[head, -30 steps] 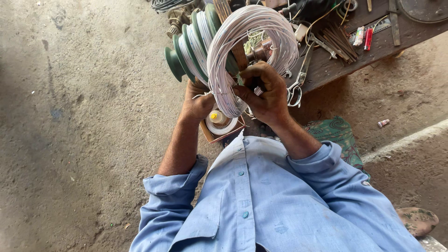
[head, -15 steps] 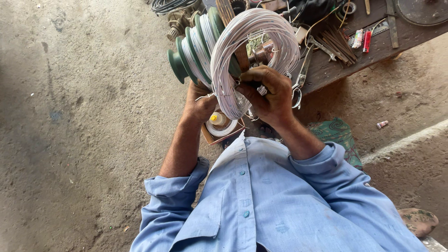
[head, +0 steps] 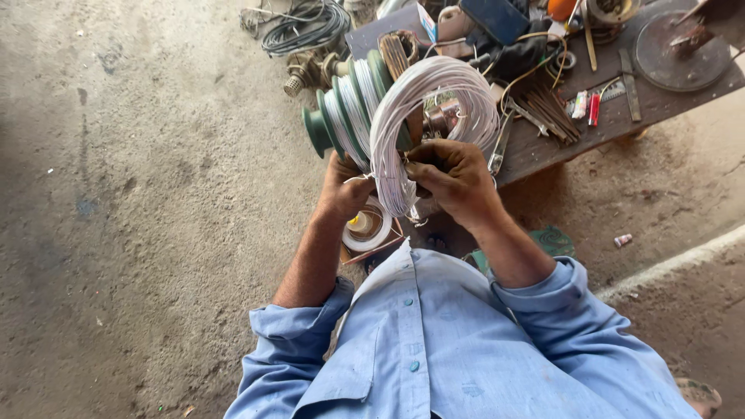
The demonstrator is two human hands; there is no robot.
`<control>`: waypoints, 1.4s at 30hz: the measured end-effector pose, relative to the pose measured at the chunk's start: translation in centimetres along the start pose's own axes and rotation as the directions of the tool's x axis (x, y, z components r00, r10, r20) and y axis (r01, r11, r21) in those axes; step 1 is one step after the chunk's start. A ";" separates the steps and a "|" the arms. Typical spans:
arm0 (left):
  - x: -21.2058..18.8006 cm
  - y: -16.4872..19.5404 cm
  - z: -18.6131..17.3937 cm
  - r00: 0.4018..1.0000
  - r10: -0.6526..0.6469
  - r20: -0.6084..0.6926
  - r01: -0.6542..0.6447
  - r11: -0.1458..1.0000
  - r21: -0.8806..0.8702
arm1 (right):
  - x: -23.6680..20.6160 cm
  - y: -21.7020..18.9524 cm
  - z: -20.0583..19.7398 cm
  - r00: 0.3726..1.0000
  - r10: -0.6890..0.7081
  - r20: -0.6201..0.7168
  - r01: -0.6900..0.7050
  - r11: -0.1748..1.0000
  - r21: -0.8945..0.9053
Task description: The person winds white wire from a large green spool onto a smaller spool using a hand-cranked wooden winder. They repeatedly pull the wire, rotate the crank, and adjust the wire to keep it aligned on the small spool. The person also uses a wrench to tighten the winder mechanism and scissors to cut the wire.
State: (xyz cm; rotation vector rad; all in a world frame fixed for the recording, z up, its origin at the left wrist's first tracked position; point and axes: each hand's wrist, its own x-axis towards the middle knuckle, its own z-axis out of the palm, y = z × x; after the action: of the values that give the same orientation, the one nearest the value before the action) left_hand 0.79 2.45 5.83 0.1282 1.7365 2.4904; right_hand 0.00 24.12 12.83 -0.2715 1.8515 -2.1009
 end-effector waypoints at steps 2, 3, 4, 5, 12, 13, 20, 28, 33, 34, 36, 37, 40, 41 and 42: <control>0.2 0.0 -0.1 1.000 -0.013 0.006 0.013 1.000 -0.004 | 0.6 -0.8 -0.7 0.997 0.037 0.063 -0.041 0.998 0.052; 0.2 -0.1 -0.2 1.000 -0.022 -0.001 0.022 1.000 0.016 | 1.0 -1.0 -0.9 0.994 0.056 0.096 -0.063 0.995 0.077; 0.2 -0.1 -0.3 0.999 -0.035 -0.010 0.035 0.999 0.035 | 1.3 -1.1 -1.0 0.992 0.082 0.097 -0.089 0.994 0.067; 0.2 -0.2 -0.3 1.000 -0.027 -0.012 0.028 0.997 0.066 | 1.6 -1.1 -1.0 0.989 0.110 0.096 -0.116 0.992 0.058; 0.4 -0.9 -0.3 0.997 0.060 0.048 -0.063 0.996 0.063 | 2.0 0.1 -0.5 0.969 0.245 0.043 -0.246 0.916 0.317; 0.4 -0.9 -0.2 0.998 0.044 0.041 -0.046 0.998 0.036 | 1.9 0.2 -0.4 0.970 0.241 0.042 -0.241 0.910 0.338; 0.4 -1.0 0.3 0.995 0.090 0.042 -0.092 0.995 0.046 | 1.2 -0.2 -0.2 0.962 0.267 0.052 -0.265 0.878 0.399; 0.4 -0.9 0.4 0.996 0.079 0.042 -0.080 0.996 0.027 | 0.7 0.6 -0.5 0.958 0.287 0.022 -0.274 0.889 0.368; 0.5 -0.7 0.6 0.993 0.103 0.065 -0.104 0.994 0.020 | 0.3 0.7 -0.5 0.976 0.214 0.034 -0.209 0.889 0.407; 0.5 -0.6 0.6 0.991 0.110 0.076 -0.114 0.993 0.044 | 0.3 0.6 -0.5 0.968 0.247 0.038 -0.240 0.880 0.410; 0.5 -0.5 0.6 0.992 0.107 0.063 -0.108 0.994 0.016 | 0.5 0.2 -0.6 0.951 0.305 0.046 -0.296 0.861 0.414; 0.5 -0.4 0.6 0.993 0.104 0.056 -0.104 0.995 0.000 | 0.7 0.0 -0.7 0.943 0.328 0.054 -0.322 0.862 0.391; 0.7 -0.3 0.6 0.993 0.102 0.064 -0.103 0.995 0.012 | 1.2 -0.3 -0.7 0.928 0.366 0.063 -0.365 0.870 0.330; 0.7 -0.3 0.6 0.995 0.083 0.057 -0.086 0.995 0.041 | 1.4 -0.3 -0.7 0.932 0.357 0.058 -0.356 0.880 0.315; 0.7 -0.4 0.6 0.997 0.065 0.048 -0.068 0.995 0.070 | 1.5 -0.3 -0.7 0.936 0.349 0.054 -0.348 0.888 0.299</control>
State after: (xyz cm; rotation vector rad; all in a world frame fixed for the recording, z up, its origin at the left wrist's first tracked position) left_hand 0.17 3.23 5.68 0.2504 1.8329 2.4502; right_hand -1.68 24.25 12.95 0.1311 1.4158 -2.0827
